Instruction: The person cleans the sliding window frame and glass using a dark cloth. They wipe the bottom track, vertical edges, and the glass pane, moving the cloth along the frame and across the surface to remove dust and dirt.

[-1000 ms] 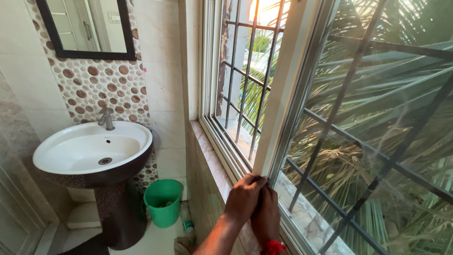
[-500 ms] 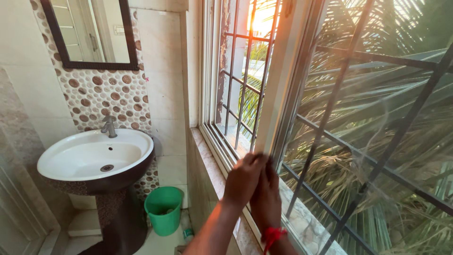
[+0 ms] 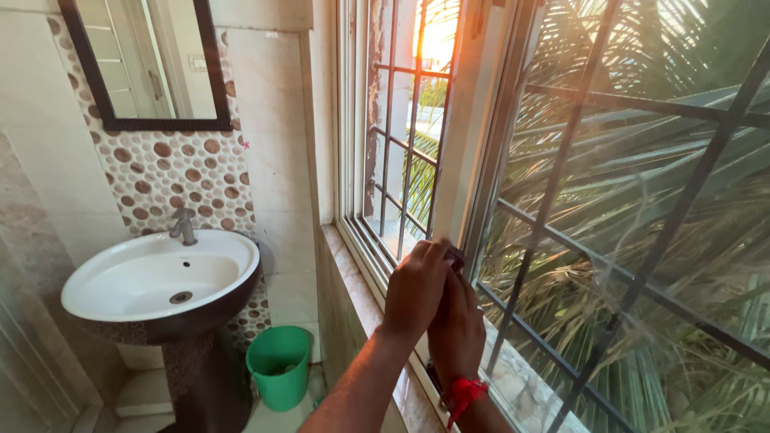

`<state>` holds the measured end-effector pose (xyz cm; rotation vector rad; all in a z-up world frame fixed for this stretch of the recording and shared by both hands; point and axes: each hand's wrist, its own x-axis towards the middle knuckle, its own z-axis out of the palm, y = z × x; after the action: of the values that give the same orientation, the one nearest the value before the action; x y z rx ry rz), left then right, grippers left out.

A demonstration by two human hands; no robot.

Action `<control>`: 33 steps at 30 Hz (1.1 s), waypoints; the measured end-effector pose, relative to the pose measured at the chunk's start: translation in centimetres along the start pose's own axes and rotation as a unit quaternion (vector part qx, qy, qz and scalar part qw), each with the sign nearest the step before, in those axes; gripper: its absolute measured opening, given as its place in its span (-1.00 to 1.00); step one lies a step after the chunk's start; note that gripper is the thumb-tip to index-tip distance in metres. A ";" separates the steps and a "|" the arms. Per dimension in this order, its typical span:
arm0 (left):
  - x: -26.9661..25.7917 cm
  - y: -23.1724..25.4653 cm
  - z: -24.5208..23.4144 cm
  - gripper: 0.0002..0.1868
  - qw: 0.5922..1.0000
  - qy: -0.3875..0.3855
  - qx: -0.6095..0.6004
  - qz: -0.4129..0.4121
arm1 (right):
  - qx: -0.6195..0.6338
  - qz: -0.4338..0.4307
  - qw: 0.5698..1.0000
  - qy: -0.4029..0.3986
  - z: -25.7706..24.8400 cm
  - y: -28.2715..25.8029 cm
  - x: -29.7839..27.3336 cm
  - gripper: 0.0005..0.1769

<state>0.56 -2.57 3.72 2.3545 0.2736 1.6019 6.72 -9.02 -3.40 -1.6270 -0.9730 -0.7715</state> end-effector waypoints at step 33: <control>-0.9 -0.4 0.7 -0.76 0.991 0.072 -0.072 -0.085 | -0.067 -0.132 0.989 0.001 -0.1 -0.3 0.1 -0.31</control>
<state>0.88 -2.54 2.51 2.0539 0.3654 1.6535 6.48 -9.02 -3.14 -1.6294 -1.1708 -1.0366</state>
